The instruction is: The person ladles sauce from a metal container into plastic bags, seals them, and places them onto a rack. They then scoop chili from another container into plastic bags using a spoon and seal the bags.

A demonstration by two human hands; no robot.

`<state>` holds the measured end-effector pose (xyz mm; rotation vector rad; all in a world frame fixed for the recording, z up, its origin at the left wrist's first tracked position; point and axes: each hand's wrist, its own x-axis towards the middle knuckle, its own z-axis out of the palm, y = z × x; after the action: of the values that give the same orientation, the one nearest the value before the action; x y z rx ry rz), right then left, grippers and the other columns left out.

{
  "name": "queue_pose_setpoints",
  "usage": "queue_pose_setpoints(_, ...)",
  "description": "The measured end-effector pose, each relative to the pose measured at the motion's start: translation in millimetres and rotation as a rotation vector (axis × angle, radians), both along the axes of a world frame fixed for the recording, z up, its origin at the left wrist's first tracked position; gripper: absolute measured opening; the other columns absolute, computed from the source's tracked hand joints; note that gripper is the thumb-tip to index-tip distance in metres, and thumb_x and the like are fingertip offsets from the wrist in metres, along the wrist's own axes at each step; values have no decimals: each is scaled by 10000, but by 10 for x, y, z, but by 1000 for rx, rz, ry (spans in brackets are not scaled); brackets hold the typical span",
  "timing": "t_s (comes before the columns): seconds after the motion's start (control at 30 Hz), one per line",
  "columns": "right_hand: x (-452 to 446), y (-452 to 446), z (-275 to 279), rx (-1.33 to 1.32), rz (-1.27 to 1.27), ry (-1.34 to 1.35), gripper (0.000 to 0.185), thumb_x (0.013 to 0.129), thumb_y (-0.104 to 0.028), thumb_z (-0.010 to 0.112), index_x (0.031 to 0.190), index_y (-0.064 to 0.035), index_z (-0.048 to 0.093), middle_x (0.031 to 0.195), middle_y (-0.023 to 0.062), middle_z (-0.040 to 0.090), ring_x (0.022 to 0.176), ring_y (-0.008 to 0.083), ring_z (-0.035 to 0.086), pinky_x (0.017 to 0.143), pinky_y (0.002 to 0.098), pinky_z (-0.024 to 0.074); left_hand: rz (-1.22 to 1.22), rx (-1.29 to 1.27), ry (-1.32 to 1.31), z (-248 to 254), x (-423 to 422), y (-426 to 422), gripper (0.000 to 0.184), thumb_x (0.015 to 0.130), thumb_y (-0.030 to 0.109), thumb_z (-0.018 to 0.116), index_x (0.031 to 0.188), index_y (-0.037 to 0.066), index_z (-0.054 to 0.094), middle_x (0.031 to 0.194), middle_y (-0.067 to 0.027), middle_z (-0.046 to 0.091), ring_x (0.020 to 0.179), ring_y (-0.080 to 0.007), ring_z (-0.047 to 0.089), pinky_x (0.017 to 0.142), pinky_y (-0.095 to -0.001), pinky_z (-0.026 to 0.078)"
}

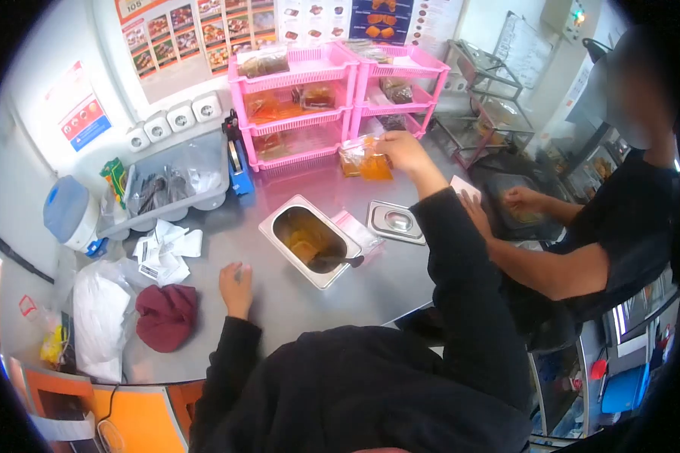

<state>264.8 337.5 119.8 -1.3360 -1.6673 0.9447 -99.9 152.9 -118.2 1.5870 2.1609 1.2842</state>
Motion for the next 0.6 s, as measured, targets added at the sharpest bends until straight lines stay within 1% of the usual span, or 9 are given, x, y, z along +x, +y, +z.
queue_pose_setpoints(0.07, 70, 356, -383, 1, -21, -110, 208, 702, -187, 618, 721, 20, 623, 589, 76, 572, 518, 138, 511, 503, 292, 400, 75, -80, 200, 140, 171, 57, 401, 766, 345, 580, 1056, 72, 533, 1180, -126, 464, 1175, -348, 342, 949, -518, 247)
queue_pose_setpoints(0.13, 147, 691, -780, 71, -33, -242, 213, 668, -184, 618, 719, 23, 625, 607, 118, 591, 533, 164, 546, 522, 310, 423, 122, -189, 285, 228, 316, 69, 471, 754, 380, 575, 1110, 82, 494, 1245, -130, 398, 1221, -341, 274, 971, -549, 177)
queue_pose_setpoints(0.17, 140, 744, -872, 40, -34, -268, 197, 684, -172, 607, 738, 16, 629, 612, 104, 592, 534, 157, 541, 509, 307, 419, 141, -242, 326, 267, 362, 98, 508, 748, 398, 572, 1136, 86, 474, 1277, -132, 365, 1245, -338, 240, 982, -564, 142)
queue_pose_setpoints(0.23, 84, 784, -1071, -23, -28, -331, 170, 715, -148, 587, 775, 3, 637, 621, 76, 596, 535, 141, 531, 484, 300, 410, 144, -300, 331, 295, 380, 124, 517, 743, 408, 572, 1138, 88, 473, 1281, -137, 362, 1250, -337, 237, 993, -558, 130)
queue_pose_setpoints(0.33, 135, 1270, -1699, 83, -43, -351, 180, 703, -138, 578, 802, -2, 643, 635, 96, 606, 545, 160, 547, 502, 312, 426, 153, -338, 315, 337, 398, 162, 520, 738, 408, 576, 1134, 87, 476, 1280, -141, 363, 1252, -335, 237, 999, -552, 121)
queue_pose_setpoints(0.37, 109, 1314, -1735, -15, -92, -266, 171, 723, -124, 566, 812, 2, 639, 649, 95, 604, 561, 163, 554, 511, 311, 430, 159, -343, 309, 347, 407, 170, 519, 736, 406, 579, 1131, 86, 478, 1279, -142, 365, 1252, -334, 237, 999, -552, 119)
queue_pose_setpoints(0.47, 90, 1650, -2061, -109, -291, 63, 159, 720, -143, 605, 780, 0, 640, 712, 145, 633, 646, 219, 603, 593, 336, 456, 172, -356, 321, 348, 407, 208, 517, 722, 400, 593, 1121, 90, 485, 1275, -140, 369, 1246, -328, 247, 998, -548, 122)
queue_pose_setpoints(0.5, 80, 1840, -2267, -97, -365, 177, 147, 713, -106, 609, 804, 7, 634, 723, 124, 637, 656, 195, 599, 595, 326, 454, 178, -352, 313, 365, 419, 221, 515, 716, 398, 599, 1116, 92, 487, 1272, -138, 371, 1243, -327, 252, 998, -546, 123)
queue_pose_setpoints(0.6, 139, 2204, -2633, 19, -359, 119, 176, 706, -119, 618, 828, 6, 635, 708, 106, 629, 639, 170, 583, 597, 315, 451, 194, -351, 317, 381, 420, 220, 510, 702, 391, 614, 1103, 99, 494, 1263, -133, 381, 1235, -322, 265, 996, -540, 130)
